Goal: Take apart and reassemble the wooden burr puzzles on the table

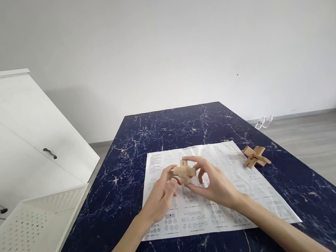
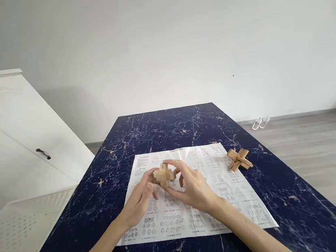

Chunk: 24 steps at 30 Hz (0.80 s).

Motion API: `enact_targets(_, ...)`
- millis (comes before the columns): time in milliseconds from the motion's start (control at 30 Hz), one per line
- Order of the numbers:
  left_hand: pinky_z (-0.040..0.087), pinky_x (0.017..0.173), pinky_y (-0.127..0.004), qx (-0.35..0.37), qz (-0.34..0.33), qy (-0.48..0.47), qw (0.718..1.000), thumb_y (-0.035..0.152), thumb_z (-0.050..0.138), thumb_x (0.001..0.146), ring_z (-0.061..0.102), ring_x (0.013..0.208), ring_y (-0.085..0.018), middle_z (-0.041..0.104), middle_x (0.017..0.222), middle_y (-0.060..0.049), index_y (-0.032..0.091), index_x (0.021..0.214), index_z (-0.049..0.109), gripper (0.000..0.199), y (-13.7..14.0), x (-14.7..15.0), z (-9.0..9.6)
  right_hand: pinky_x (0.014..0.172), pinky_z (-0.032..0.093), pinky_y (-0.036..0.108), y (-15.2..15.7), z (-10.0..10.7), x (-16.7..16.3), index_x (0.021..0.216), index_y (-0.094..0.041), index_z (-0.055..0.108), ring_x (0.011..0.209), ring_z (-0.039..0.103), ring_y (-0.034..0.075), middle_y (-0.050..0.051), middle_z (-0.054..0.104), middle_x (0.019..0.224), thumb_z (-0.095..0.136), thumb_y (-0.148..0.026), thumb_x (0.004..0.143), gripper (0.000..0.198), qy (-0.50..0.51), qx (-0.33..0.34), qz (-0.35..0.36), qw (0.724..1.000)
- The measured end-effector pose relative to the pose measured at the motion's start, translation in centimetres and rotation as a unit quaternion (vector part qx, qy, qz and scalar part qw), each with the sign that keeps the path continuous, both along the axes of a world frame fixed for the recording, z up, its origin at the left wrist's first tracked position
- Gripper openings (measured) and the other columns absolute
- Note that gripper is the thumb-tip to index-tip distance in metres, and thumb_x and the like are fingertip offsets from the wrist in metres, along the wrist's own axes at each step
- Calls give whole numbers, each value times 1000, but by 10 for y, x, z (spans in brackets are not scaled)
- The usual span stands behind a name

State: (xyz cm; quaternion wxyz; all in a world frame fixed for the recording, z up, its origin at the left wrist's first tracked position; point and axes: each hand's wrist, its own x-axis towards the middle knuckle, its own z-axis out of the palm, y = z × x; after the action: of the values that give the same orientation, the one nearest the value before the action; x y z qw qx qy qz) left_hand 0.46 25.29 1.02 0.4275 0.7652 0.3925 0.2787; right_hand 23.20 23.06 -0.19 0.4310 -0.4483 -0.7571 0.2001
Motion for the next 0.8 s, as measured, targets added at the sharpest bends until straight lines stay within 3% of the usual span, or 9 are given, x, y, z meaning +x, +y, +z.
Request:
enact_targets(100,59,87,-40,-41,-44,-50,997,55,48,106,69,91,-23,72,120,-11,25,151,44,54,-3,3,1,74,66,42,-6,-10,-5,156,-37,37,80,71,21,9,68,137,64,-31,101,61,-7,30,33,999)
enact_targets(200,58,90,-42,-31,-31,-76,996,49,57,104,70,105,-26,71,126,-12,26,146,50,48,-3,5,-2,92,65,48,-10,-14,-4,158,-38,31,109,73,26,10,60,151,62,-26,102,65,3,39,59,997)
enact_targets(300,59,89,-41,-5,6,-63,998,46,69,98,70,105,-26,69,131,-11,29,150,46,60,0,4,-6,113,54,55,-13,-12,-3,162,-34,25,142,57,31,11,50,161,61,-22,100,72,17,26,84,996)
enact_targets(367,60,86,-40,3,24,-35,999,46,77,93,71,97,-24,70,129,-9,32,156,40,75,1,2,-6,117,50,58,-15,-11,-2,164,-33,20,148,50,31,12,45,165,56,-20,102,72,28,5,102,994)
enact_targets(500,63,86,-42,11,34,-14,999,49,84,85,72,94,-23,71,134,-7,34,152,50,76,2,0,-1,111,54,58,-15,-12,-1,163,-35,18,137,60,29,14,32,171,48,-23,107,64,66,-11,100,993)
enact_targets(567,62,93,-44,16,37,-22,999,47,87,83,72,102,-26,69,137,-6,35,146,55,72,2,1,1,105,58,56,-13,-13,-1,156,-33,29,127,65,29,16,38,165,53,-27,107,55,66,18,65,996)
enact_targets(667,56,106,-47,31,25,-27,999,44,89,82,70,117,-28,68,139,-4,36,139,59,65,0,3,2,85,61,46,-12,-14,0,135,-27,44,100,68,25,13,60,132,57,-30,105,32,29,47,23,998)
enact_targets(733,55,108,-47,35,13,-34,999,43,90,81,69,120,-28,67,140,-4,35,139,58,67,-2,4,1,74,58,38,-11,-12,0,123,-26,48,83,65,21,7,65,108,52,-29,108,16,1,31,36,999)
enact_targets(800,56,105,-47,28,11,-43,999,42,92,78,70,117,-28,68,138,-5,34,140,56,72,-3,4,0,69,55,34,-11,-10,0,118,-25,50,75,62,18,3,65,96,45,-27,110,10,-17,4,56,998)
